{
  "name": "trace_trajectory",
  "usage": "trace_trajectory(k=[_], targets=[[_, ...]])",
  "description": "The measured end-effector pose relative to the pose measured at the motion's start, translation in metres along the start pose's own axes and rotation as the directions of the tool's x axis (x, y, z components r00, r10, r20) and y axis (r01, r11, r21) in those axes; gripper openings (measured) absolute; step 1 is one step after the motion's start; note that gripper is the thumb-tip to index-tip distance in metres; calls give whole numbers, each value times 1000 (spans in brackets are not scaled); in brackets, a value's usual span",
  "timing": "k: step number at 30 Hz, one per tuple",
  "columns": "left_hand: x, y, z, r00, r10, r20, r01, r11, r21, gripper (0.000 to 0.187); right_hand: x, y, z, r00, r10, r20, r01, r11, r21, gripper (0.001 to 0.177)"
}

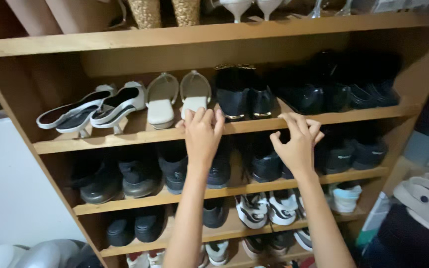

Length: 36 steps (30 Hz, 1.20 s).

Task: The person arranges various shoes on a wooden shoe rack. They pick up and reposition multiple pairs of shoes, including heels, sneakers, and sandals, across several shelves to tidy the collection.

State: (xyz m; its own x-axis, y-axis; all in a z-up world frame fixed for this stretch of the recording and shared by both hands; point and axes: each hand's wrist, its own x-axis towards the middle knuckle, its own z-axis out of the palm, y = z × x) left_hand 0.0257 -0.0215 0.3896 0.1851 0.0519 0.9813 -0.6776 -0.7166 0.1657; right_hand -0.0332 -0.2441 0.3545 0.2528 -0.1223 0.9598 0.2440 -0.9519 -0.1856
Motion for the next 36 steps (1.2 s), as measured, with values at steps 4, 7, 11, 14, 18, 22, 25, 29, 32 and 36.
trace_trajectory(k=[4, 7, 11, 14, 18, 22, 25, 29, 32, 36], targets=[[-1, 2, -2, 999, 51, -5, -50, 994, 92, 29, 6, 12, -19, 999, -46, -20, 46, 999, 6, 50], [-3, 3, -6, 997, 80, -14, -78, 991, 105, 23, 21, 36, -38, 995, 12, -98, -9, 999, 36, 62], [-9, 3, -9, 997, 68, 18, -70, 990, 121, 22, 62, 80, -52, 996, 47, -72, -49, 999, -22, 90], [-9, 6, -8, 998, 59, 37, -64, 990, 127, 22, 84, 92, -38, 954, 249, 169, -250, 968, -18, 115], [-10, 9, -13, 997, 54, 63, -63, 988, 142, 24, 90, 96, -20, 900, 350, 261, -323, 936, -142, 99], [-7, 12, -11, 997, 53, 52, -65, 965, 254, 26, 90, 98, -4, 903, 378, 204, -351, 923, -156, 93], [-5, 14, -12, 998, 6, 68, -18, 985, 170, 27, 97, 93, 6, 889, 412, 199, -387, 909, -153, 91], [-4, 18, -18, 997, 5, 74, -24, 964, 263, 27, 90, 89, 9, 937, 325, 129, -302, 937, -174, 88], [0, 20, -21, 995, -10, 103, -13, 977, 214, 25, 81, 94, -1, 980, 193, 45, -189, 980, -67, 91], [-2, 35, -29, 997, -15, 78, 6, 993, 120, 28, 81, 118, -28, 982, 189, -27, -190, 981, -40, 62]])
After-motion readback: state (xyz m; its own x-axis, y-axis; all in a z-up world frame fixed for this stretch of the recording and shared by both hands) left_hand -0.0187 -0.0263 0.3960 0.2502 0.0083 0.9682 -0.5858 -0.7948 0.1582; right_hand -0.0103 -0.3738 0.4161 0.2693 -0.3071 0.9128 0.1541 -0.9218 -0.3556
